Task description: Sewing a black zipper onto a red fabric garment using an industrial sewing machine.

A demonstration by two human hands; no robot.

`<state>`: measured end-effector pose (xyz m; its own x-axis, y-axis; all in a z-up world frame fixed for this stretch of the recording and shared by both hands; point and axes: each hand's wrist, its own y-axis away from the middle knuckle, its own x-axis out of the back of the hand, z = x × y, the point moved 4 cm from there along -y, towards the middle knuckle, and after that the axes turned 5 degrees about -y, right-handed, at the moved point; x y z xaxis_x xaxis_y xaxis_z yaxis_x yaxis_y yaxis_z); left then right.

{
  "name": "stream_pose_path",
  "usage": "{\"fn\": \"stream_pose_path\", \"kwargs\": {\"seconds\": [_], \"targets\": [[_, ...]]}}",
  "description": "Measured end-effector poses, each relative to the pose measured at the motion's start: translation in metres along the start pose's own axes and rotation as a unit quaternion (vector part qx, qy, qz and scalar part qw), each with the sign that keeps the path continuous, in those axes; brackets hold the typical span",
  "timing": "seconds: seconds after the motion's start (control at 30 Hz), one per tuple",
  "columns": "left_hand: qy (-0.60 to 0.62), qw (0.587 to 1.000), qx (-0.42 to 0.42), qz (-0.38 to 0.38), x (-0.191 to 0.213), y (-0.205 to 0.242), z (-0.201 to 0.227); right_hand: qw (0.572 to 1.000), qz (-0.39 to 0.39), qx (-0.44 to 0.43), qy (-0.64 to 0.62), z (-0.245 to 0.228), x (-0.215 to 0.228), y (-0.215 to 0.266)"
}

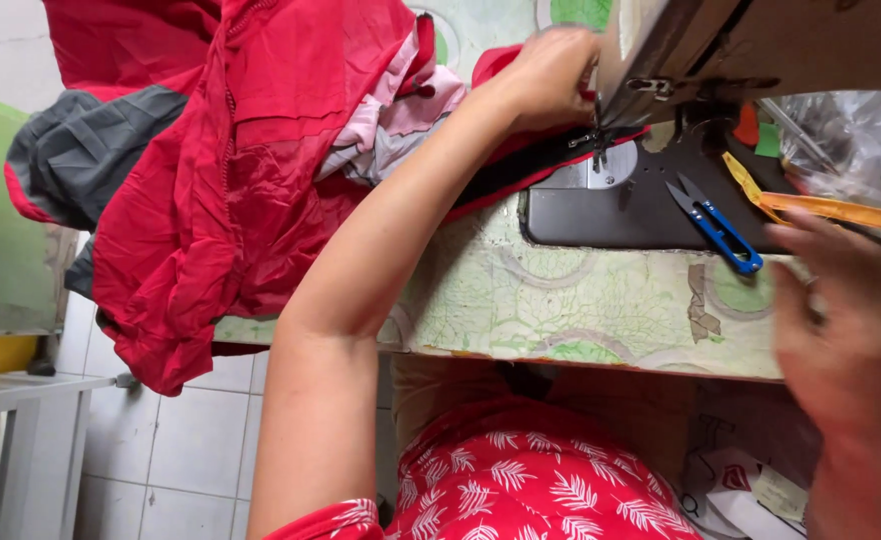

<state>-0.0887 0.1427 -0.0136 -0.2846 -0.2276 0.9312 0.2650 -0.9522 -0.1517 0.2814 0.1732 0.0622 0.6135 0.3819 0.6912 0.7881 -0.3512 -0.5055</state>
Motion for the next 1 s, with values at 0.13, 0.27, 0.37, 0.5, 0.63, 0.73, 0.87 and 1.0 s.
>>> {"fn": "stream_pose_path", "kwargs": {"seconds": [0.13, 0.27, 0.37, 0.5, 0.63, 0.73, 0.87, 1.0], "targets": [[0.078, 0.996, 0.005, 0.033, 0.011, 0.023, -0.004, 0.984, -0.067, 0.107, 0.125, 0.009, -0.040, -0.022], [0.112, 0.984, 0.106, 0.084, 0.045, 0.057, -0.015, 0.966, -0.079, 0.109, 0.222, 0.023, -0.065, -0.029], [0.122, 0.979, 0.132, 0.092, 0.063, 0.084, 0.007, 0.949, -0.058, 0.118, 0.286, 0.033, -0.067, -0.024], [0.102, 0.969, 0.139, 0.178, 0.087, 0.111, 0.011, 0.916, -0.030, 0.168, 0.363, 0.029, -0.072, -0.023], [0.060, 0.945, 0.128, 0.297, 0.140, 0.155, 0.026, 0.933, -0.028, 0.143, 0.329, 0.036, -0.068, -0.026], [0.145, 0.933, 0.124, 0.307, 0.169, 0.187, 0.050, 0.979, -0.003, 0.108, 0.170, 0.020, -0.057, -0.026], [0.329, 0.910, 0.100, 0.230, 0.170, 0.212, 0.081, 0.999, 0.012, 0.021, -0.045, -0.039, -0.057, -0.037], [0.364, 0.898, 0.078, 0.234, 0.165, 0.220, 0.103, 0.993, -0.013, 0.096, -0.066, -0.096, -0.084, -0.062]]}}
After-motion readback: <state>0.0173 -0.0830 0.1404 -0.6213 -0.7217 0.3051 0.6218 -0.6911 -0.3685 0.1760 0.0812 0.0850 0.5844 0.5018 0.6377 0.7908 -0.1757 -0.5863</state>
